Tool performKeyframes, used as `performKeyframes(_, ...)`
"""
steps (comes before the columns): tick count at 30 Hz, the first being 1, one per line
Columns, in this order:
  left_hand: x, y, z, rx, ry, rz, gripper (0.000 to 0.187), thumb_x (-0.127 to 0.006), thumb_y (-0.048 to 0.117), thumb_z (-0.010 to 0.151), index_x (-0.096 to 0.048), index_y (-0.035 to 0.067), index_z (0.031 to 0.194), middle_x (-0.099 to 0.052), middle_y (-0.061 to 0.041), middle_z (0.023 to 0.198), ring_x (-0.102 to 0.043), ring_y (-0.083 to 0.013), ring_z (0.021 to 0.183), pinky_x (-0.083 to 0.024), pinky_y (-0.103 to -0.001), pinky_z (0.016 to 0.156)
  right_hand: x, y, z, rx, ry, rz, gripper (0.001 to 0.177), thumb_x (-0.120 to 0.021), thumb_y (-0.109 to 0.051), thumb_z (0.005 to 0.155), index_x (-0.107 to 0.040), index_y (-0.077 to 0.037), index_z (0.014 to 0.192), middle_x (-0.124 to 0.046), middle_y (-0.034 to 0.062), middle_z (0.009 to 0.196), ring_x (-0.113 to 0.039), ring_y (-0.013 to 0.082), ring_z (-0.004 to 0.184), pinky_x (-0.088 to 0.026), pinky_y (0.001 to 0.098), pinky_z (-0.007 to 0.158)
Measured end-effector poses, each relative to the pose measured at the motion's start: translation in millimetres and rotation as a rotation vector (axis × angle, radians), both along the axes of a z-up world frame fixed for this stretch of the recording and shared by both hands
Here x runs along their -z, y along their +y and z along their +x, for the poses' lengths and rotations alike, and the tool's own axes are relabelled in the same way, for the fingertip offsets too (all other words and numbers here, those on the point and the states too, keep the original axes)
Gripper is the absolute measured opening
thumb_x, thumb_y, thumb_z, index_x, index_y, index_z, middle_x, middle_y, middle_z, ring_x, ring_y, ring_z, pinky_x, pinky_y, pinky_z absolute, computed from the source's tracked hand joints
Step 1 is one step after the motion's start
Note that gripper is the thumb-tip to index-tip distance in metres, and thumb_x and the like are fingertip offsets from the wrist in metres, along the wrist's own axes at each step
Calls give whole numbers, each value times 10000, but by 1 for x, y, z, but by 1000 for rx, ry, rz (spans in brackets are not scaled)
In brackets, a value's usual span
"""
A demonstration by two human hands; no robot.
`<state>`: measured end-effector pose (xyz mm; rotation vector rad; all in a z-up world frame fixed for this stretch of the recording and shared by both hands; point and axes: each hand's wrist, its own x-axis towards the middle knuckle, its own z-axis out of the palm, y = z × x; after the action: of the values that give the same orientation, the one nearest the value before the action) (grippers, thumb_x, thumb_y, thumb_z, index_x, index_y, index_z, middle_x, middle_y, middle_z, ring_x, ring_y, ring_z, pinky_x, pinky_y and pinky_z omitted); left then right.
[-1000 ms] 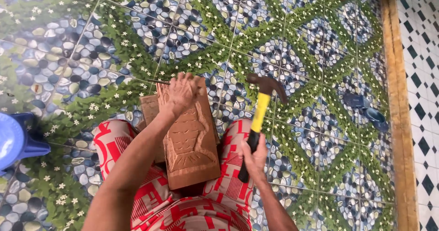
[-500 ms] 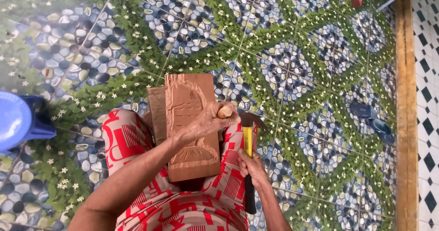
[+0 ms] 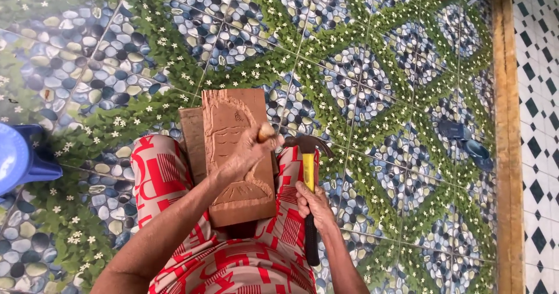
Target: Carving a decorative pattern into a wooden block using a hammer and a wooden chisel.
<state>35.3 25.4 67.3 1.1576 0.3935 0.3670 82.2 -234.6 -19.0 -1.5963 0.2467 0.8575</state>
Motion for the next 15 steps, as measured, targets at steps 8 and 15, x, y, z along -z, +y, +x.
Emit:
performKeyframes(8,-2,55,2,130,37,-797,519,-636,665,894,-530,159,945,-571,1,695,-604,-157,636,-582,-371,655,0,2,-2,-3,-9,12,436,-796,-316,944,-607,33,763,-421,25,514,-419,102,307,-397,286,285)
performKeyframes(15,27,61,-17,154,-210,-1023,549,-520,602,1014,-587,65,1111,-553,-36,805,-631,-174,734,-596,-369,724,-8,4,0,12,24,40,422,-790,-313,949,-617,23,763,-413,22,518,-428,107,309,-394,287,283)
